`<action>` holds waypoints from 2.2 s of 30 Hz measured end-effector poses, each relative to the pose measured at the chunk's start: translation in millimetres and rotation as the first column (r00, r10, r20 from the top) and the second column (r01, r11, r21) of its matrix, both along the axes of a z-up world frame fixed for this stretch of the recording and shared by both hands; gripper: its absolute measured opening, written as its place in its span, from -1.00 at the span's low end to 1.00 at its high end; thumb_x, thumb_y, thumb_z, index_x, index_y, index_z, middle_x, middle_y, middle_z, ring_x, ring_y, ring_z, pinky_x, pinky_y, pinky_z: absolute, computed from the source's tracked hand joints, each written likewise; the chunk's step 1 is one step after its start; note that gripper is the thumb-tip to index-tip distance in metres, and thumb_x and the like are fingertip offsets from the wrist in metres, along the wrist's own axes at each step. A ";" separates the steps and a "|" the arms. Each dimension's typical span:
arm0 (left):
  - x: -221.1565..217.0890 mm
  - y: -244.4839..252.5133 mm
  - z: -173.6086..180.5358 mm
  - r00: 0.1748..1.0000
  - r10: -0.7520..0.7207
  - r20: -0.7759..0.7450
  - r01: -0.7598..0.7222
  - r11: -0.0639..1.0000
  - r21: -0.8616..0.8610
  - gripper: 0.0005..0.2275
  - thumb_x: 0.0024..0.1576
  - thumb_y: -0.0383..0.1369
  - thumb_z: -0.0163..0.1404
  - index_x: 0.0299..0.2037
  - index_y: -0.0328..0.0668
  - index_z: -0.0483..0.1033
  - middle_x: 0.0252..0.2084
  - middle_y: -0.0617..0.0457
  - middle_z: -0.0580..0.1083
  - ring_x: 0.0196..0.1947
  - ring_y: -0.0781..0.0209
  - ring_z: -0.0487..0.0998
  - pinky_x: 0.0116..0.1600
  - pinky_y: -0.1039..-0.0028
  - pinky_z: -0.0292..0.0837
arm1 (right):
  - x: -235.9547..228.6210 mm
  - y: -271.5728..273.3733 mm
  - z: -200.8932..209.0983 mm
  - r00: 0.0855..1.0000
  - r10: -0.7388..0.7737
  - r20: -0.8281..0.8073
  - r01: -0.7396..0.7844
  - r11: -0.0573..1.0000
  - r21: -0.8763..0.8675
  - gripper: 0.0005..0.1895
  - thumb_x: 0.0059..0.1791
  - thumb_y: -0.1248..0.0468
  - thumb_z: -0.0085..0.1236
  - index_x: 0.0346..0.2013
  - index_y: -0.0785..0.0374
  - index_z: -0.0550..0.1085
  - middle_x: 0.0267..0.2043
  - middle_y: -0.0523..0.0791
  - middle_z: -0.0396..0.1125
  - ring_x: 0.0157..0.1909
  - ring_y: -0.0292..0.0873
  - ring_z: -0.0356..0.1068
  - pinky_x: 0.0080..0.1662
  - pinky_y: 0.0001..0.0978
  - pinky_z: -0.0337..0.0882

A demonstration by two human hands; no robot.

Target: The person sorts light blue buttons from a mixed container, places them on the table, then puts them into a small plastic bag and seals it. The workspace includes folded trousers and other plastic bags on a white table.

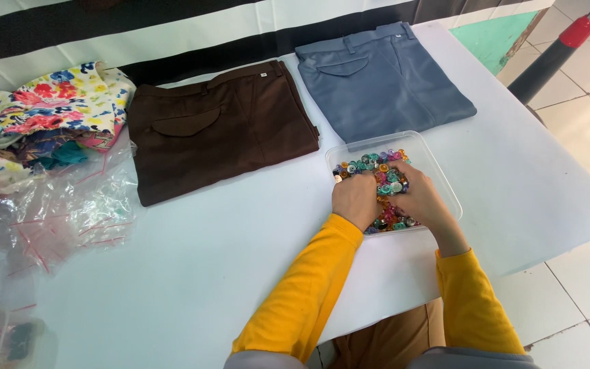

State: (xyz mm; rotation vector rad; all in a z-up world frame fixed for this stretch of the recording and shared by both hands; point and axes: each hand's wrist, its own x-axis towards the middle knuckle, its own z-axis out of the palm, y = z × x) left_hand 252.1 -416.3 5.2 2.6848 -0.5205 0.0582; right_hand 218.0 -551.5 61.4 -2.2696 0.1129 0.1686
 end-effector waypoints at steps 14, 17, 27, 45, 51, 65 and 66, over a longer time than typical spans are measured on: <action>-19.0 17.8 40.6 0.999 0.016 0.028 -0.011 0.983 -0.182 -0.75 0.20 -0.52 0.01 0.07 -0.41 0.38 -0.20 -0.28 0.54 -0.27 -0.11 0.68 -0.21 0.23 0.65 | 5.3 -6.3 -13.9 0.965 -0.244 0.099 0.225 0.959 0.171 -0.66 -0.03 0.39 0.08 0.06 0.23 0.50 -0.58 0.06 0.34 -0.61 -0.07 0.33 -0.54 -0.21 0.37; -18.7 15.3 36.0 0.993 0.050 0.105 -0.026 0.976 -0.214 -0.74 0.25 -0.48 -0.03 0.12 -0.35 0.35 -0.15 -0.23 0.50 -0.30 -0.06 0.69 -0.29 0.31 0.66 | -0.5 -1.1 -0.7 0.954 -0.273 0.127 0.245 0.949 0.197 -0.69 0.00 0.38 0.08 0.04 0.19 0.52 -0.37 0.11 0.40 -0.42 -0.04 0.40 -0.39 -0.23 0.47; -11.4 20.1 23.3 0.990 -0.065 0.123 0.098 0.953 -0.288 -0.63 0.26 -0.45 -0.03 0.27 -0.25 0.26 0.08 -0.22 0.39 -0.01 -0.13 0.63 -0.09 0.31 0.66 | -5.0 0.4 -7.1 0.950 -0.229 0.212 0.190 0.963 0.191 -0.66 -0.05 0.41 0.21 -0.01 0.06 0.60 -0.10 0.05 0.45 0.01 0.07 0.43 0.06 -0.07 0.41; -5.5 -11.0 -9.9 0.996 0.055 0.070 -0.076 0.940 0.334 -0.27 -0.01 -0.16 0.18 0.37 -0.25 0.20 0.12 -0.35 0.44 0.13 -0.25 0.45 0.20 0.18 0.17 | -7.7 9.8 24.2 0.952 0.305 -0.019 -0.306 0.950 -0.058 -0.04 -0.19 0.39 0.22 0.50 0.04 0.11 0.56 0.17 -0.15 0.57 0.36 -0.35 0.38 0.46 -0.24; -11.4 -4.2 0.3 0.968 -0.002 0.249 -0.077 0.949 0.304 -0.65 0.02 -0.45 0.12 0.03 -0.29 0.45 -0.26 -0.14 0.55 -0.21 -0.06 0.60 -0.03 0.23 0.35 | -2.1 10.7 18.8 0.947 0.302 -0.115 -0.322 0.902 -0.288 0.05 -0.21 0.26 0.34 0.52 0.00 0.05 0.55 0.08 -0.10 0.52 0.33 -0.13 0.39 0.32 -0.03; -4.8 4.2 10.0 0.993 -0.012 0.121 -0.005 0.990 0.138 -0.93 0.13 -0.54 -0.01 -0.22 -0.23 0.47 -0.43 0.03 0.52 -0.48 0.14 0.66 -0.32 0.40 0.58 | 2.9 -8.3 -8.8 0.999 -0.029 0.045 0.024 0.994 0.108 -0.50 -0.08 0.46 0.10 0.12 0.01 0.52 0.10 0.00 0.43 -0.04 0.00 0.41 0.04 -0.07 0.42; -5.9 5.4 13.8 0.996 -0.019 0.085 0.010 0.994 0.112 -0.93 0.15 -0.54 -0.03 -0.20 -0.24 0.46 -0.41 0.01 0.52 -0.47 0.12 0.66 -0.31 0.40 0.59 | 2.8 -8.0 -7.5 0.995 -0.086 0.054 0.073 0.974 0.213 -0.54 -0.05 0.49 0.04 0.07 0.03 0.55 0.00 0.01 0.47 -0.36 -0.16 0.49 -0.19 -0.23 0.52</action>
